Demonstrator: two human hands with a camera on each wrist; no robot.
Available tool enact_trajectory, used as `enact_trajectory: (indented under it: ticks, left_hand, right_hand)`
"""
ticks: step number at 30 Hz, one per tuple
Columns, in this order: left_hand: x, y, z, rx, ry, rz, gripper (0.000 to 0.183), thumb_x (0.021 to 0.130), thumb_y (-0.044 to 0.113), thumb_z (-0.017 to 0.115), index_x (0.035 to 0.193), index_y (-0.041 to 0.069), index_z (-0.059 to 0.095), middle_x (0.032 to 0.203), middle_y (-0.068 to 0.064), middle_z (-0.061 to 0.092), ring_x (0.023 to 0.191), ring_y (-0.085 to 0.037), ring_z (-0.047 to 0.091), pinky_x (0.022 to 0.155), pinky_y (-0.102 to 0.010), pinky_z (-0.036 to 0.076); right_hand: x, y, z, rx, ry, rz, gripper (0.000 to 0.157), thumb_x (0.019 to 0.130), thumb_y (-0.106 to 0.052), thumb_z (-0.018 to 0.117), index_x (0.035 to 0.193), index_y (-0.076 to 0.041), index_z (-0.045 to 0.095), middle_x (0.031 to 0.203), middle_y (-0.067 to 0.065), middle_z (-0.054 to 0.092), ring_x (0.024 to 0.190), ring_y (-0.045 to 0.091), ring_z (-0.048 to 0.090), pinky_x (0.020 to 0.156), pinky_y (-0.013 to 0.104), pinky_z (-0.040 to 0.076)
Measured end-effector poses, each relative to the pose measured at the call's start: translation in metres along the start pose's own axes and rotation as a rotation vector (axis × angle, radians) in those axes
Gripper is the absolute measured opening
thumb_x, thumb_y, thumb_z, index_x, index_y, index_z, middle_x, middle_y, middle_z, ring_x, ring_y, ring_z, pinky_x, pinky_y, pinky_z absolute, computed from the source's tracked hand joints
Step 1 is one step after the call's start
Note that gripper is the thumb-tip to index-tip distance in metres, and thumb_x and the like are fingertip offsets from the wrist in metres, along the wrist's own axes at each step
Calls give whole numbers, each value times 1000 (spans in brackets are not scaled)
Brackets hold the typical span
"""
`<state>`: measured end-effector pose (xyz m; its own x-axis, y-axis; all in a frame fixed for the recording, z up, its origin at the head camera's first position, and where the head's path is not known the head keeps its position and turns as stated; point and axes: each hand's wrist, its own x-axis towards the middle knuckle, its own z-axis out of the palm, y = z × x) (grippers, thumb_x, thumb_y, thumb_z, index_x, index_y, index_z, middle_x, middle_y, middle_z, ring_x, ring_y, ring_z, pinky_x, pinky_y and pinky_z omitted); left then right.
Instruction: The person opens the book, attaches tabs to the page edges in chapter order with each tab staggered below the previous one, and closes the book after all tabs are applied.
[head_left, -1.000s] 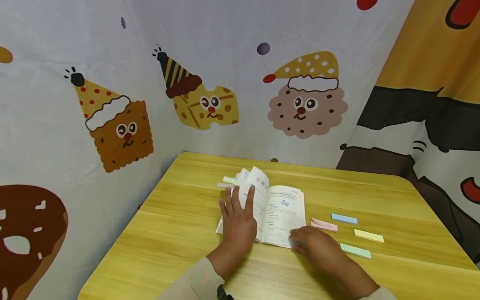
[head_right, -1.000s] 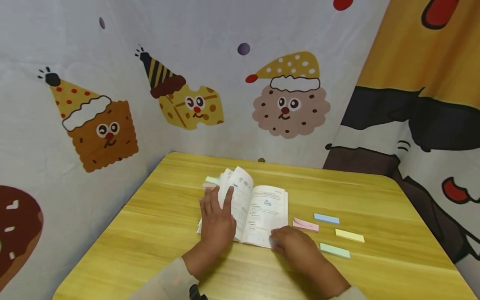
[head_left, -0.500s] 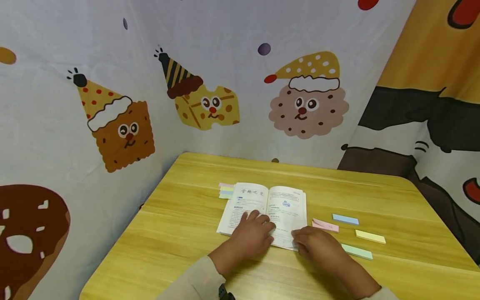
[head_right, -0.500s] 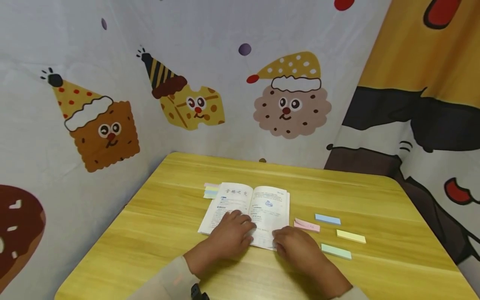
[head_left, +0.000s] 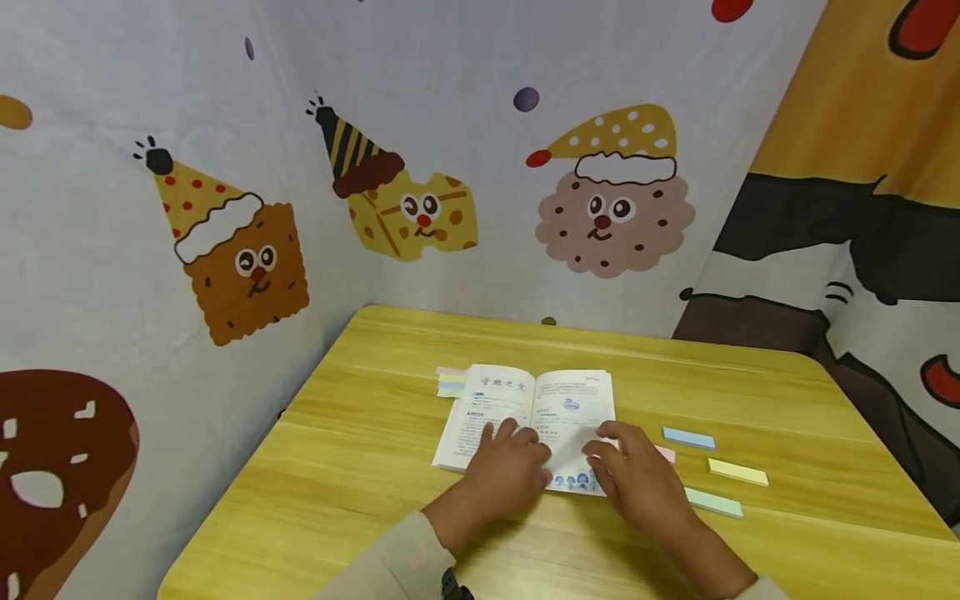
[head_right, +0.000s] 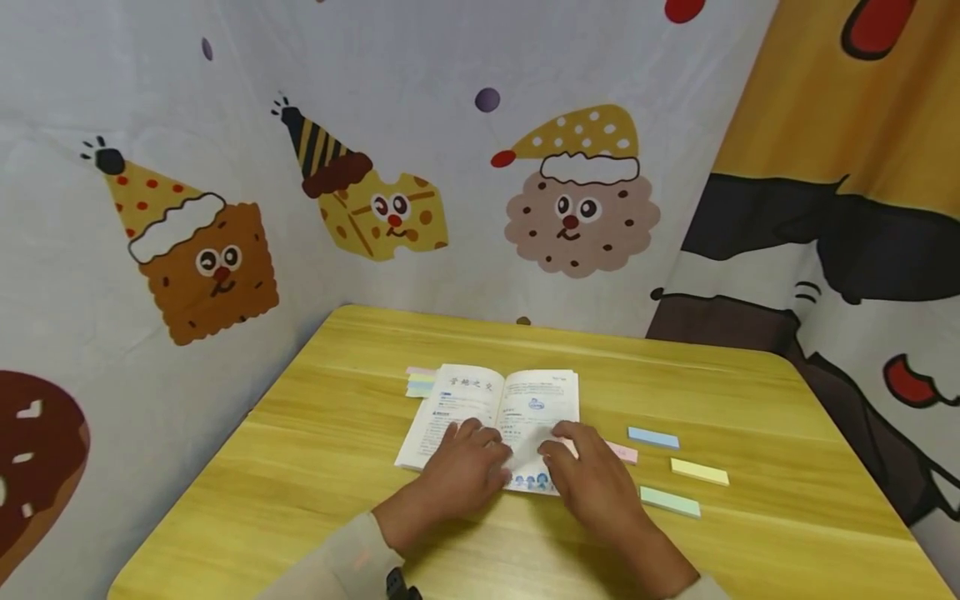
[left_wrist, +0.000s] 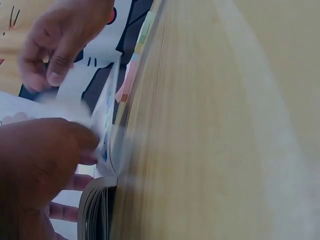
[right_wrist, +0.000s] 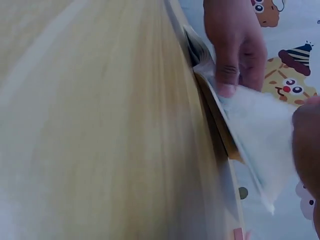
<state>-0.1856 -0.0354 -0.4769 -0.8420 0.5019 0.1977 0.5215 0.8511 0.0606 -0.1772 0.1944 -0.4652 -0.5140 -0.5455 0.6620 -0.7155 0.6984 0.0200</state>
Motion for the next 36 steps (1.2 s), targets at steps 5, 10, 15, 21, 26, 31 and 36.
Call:
enact_trajectory:
  ticks: [5, 10, 15, 21, 26, 31, 36]
  left_hand:
    - [1, -1, 2, -16, 15, -41, 34, 93, 40, 50, 119, 23, 63, 119, 7, 56, 114, -21, 43, 96, -57, 33]
    - [0, -4, 3, -83, 47, -93, 46, 90, 35, 50, 127, 8, 55, 120, 0, 57, 114, -21, 46, 97, -50, 34]
    - [-1, -7, 2, -289, 206, -212, 62, 94, 40, 47, 141, 3, 34, 124, -11, 55, 112, -24, 52, 91, -40, 43]
    - [-2, -15, 2, -176, 463, -333, 78, 86, 24, 62, 148, 5, 19, 131, -20, 42, 122, -35, 40, 91, -44, 43]
    - [-1, -20, -3, 69, 436, -380, 88, 75, 20, 71, 149, 26, 24, 144, -23, 24, 137, -44, 7, 104, -61, 14]
    - [-1, -18, -3, 136, 248, -216, 63, 81, 10, 69, 136, 31, 47, 145, -14, 30, 138, -40, 11, 108, -54, 11]
    - [-4, -14, 0, 87, 88, 17, 42, 91, 11, 59, 127, 31, 55, 134, 2, 48, 126, -25, 40, 100, -43, 34]
  right_hand:
    - [-3, -4, 2, 54, -86, 56, 16, 91, -31, 60, 97, -16, 63, 102, -4, 57, 96, 14, 55, 76, 32, 47]
    - [-11, -6, 9, 52, -289, 126, 37, 80, -25, 72, 115, -14, 64, 115, -1, 59, 107, 16, 55, 88, 37, 45]
    - [-14, -5, 12, 41, -338, 151, 41, 82, -30, 70, 120, -14, 63, 120, 1, 57, 110, 18, 54, 89, 38, 45]
    - [-17, -5, 12, 44, -394, 170, 41, 84, -33, 68, 120, -16, 63, 121, -1, 57, 113, 16, 52, 90, 37, 45]
    - [-21, -4, 13, 56, -407, 166, 40, 84, -32, 68, 120, -15, 64, 122, 0, 58, 114, 16, 52, 91, 36, 44]
    - [-20, -4, 12, 68, -411, 168, 38, 84, -32, 68, 117, -14, 65, 122, 2, 57, 114, 18, 52, 90, 38, 45]
    - [-20, -4, 13, 68, -419, 165, 38, 83, -32, 69, 117, -14, 65, 122, 2, 57, 114, 18, 52, 90, 38, 45]
